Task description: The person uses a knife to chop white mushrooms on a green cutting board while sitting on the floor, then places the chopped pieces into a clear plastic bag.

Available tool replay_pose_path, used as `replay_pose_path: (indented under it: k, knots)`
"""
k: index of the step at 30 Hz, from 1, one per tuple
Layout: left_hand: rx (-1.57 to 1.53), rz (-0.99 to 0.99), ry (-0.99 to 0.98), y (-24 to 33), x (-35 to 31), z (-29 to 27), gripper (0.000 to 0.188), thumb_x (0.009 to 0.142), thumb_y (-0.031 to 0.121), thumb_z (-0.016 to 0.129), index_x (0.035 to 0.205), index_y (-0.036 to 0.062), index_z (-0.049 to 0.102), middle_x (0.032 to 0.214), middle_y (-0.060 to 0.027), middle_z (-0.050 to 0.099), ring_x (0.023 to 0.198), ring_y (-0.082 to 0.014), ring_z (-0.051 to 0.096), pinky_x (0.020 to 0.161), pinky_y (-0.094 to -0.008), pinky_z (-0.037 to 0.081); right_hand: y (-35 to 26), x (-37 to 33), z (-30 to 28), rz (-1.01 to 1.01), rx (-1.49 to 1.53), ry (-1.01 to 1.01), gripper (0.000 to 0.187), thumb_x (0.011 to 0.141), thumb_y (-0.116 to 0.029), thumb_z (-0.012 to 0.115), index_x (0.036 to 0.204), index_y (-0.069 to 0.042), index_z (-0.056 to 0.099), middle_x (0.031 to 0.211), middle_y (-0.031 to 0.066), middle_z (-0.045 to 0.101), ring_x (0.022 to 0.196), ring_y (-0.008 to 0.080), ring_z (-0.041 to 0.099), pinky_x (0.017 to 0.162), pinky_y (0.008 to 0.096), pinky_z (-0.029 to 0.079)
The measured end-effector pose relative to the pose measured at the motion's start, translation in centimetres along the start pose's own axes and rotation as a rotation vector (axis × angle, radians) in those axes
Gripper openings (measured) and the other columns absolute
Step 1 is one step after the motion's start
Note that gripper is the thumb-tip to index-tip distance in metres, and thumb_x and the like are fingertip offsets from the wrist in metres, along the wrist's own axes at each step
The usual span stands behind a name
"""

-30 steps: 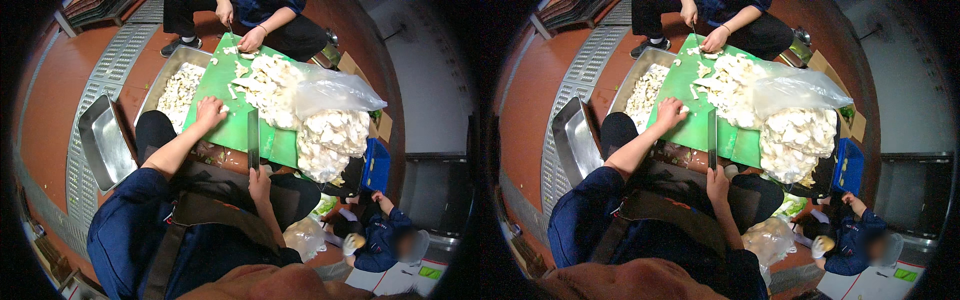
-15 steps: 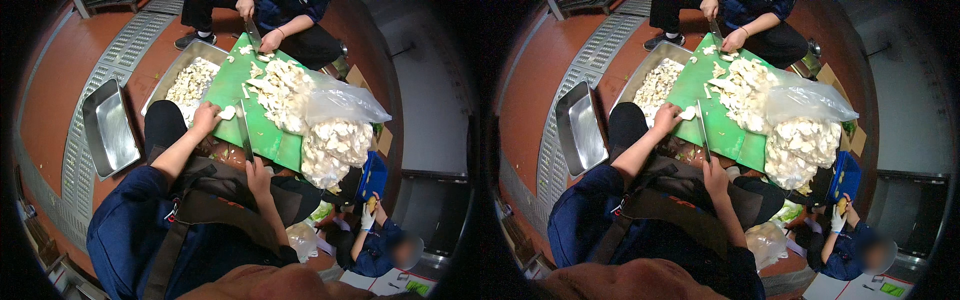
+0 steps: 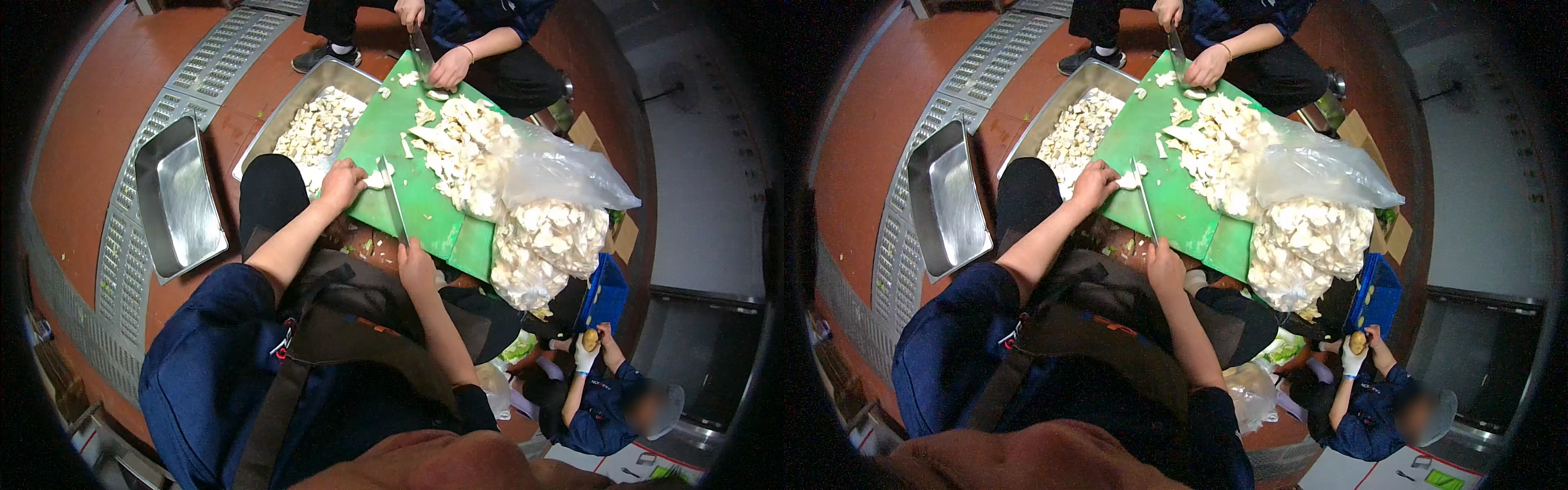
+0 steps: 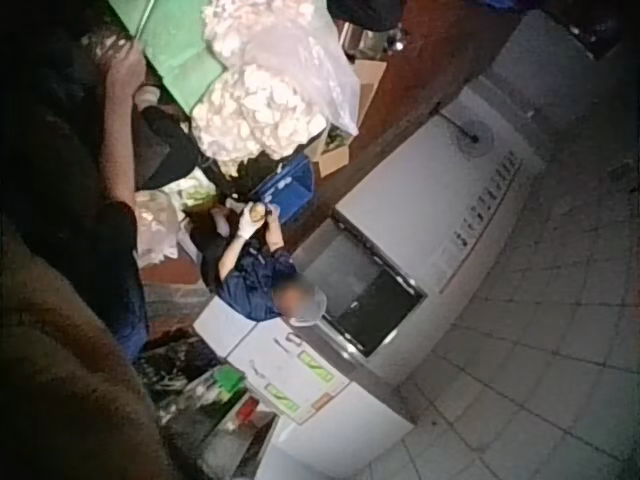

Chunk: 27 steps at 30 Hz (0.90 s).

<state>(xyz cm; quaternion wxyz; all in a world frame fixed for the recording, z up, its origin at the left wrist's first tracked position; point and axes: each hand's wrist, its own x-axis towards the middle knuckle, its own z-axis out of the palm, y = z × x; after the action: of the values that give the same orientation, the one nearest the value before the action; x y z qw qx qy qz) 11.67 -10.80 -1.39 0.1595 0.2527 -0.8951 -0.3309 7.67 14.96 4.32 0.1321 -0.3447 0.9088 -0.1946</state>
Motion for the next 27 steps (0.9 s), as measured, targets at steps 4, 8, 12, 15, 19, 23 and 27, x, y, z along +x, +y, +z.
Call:
replay_pose_path:
  k: [4, 8, 12, 15, 19, 23, 27]
  knots:
    - [0.001, 0.018, 0.03, -0.5, -1.0, 0.2, 0.016, 0.074, 0.015, 0.075, 0.09, 0.0097, 0.073, 0.092, -0.0108, 0.062, 0.097, -0.032, 0.058, 0.083, -0.0417, 0.05, -0.6, -0.7, -0.6, 0.0, 0.033, 0.024, 0.026, 0.095, -0.024, 0.057, 0.103, 0.0, 0.054, 0.073, 0.0258, 0.063, 0.07, 0.0463, 0.061, 0.062, 0.0542, 0.047]
    - [0.004, 0.022, 0.045, -0.6, -1.3, 0.2, 0.017, 0.074, 0.013, 0.074, 0.091, 0.0089, 0.073, 0.089, -0.0111, 0.063, 0.094, -0.0315, 0.06, 0.083, -0.0414, 0.05, -2.5, -2.1, -3.0, 0.018, 0.086, 0.032, 0.026, 0.095, -0.024, 0.057, 0.105, 0.0, 0.054, 0.073, 0.0258, 0.063, 0.071, 0.0468, 0.061, 0.062, 0.0538, 0.047]
    - [0.006, 0.056, 0.069, -0.4, -1.0, 0.6, 0.014, 0.075, 0.011, 0.072, 0.089, 0.0093, 0.073, 0.088, -0.0116, 0.062, 0.093, -0.0323, 0.06, 0.082, -0.0423, 0.05, -1.7, -1.9, -1.0, 0.037, 0.038, -0.049, 0.026, 0.095, -0.023, 0.056, 0.107, -0.001, 0.054, 0.075, 0.0267, 0.063, 0.072, 0.0476, 0.061, 0.063, 0.0541, 0.048]
    - [-0.007, 0.065, 0.062, -0.4, -1.2, 0.6, 0.013, 0.075, 0.01, 0.071, 0.088, 0.0087, 0.072, 0.089, -0.0119, 0.062, 0.092, -0.0325, 0.061, 0.081, -0.0423, 0.051, -1.8, -1.5, 0.3, 0.078, 0.065, -0.075, 0.026, 0.095, -0.023, 0.056, 0.107, 0.0, 0.054, 0.077, 0.0275, 0.063, 0.074, 0.0479, 0.061, 0.064, 0.0544, 0.048]
    - [-0.009, 0.006, 0.017, -0.2, -1.6, -0.1, 0.013, 0.075, 0.008, 0.07, 0.089, 0.0083, 0.071, 0.09, -0.0131, 0.062, 0.09, -0.0344, 0.062, 0.079, -0.0434, 0.051, -2.0, -1.3, 0.2, 0.075, 0.103, -0.015, 0.027, 0.095, -0.023, 0.057, 0.107, 0.001, 0.053, 0.079, 0.0275, 0.063, 0.076, 0.0478, 0.061, 0.065, 0.0541, 0.047]
    - [0.003, -0.023, 0.093, -1.0, -2.4, -0.2, 0.016, 0.076, 0.007, 0.068, 0.092, 0.0076, 0.069, 0.089, -0.0149, 0.062, 0.088, -0.036, 0.063, 0.077, -0.0452, 0.052, -3.9, -2.4, -2.2, 0.075, 0.194, -0.031, 0.027, 0.095, -0.024, 0.057, 0.105, 0.0, 0.052, 0.078, 0.027, 0.063, 0.078, 0.0476, 0.061, 0.065, 0.0543, 0.046]
    - [0.03, -0.036, 0.041, -0.9, -1.8, 0.5, 0.015, 0.076, 0.007, 0.068, 0.092, 0.0064, 0.067, 0.088, -0.0156, 0.063, 0.087, -0.0362, 0.063, 0.076, -0.0462, 0.052, -2.8, -2.8, -0.1, 0.039, 0.086, -0.105, 0.024, 0.096, -0.027, 0.053, 0.099, -0.004, 0.049, 0.076, 0.026, 0.064, 0.073, 0.048, 0.063, 0.064, 0.0579, 0.048]
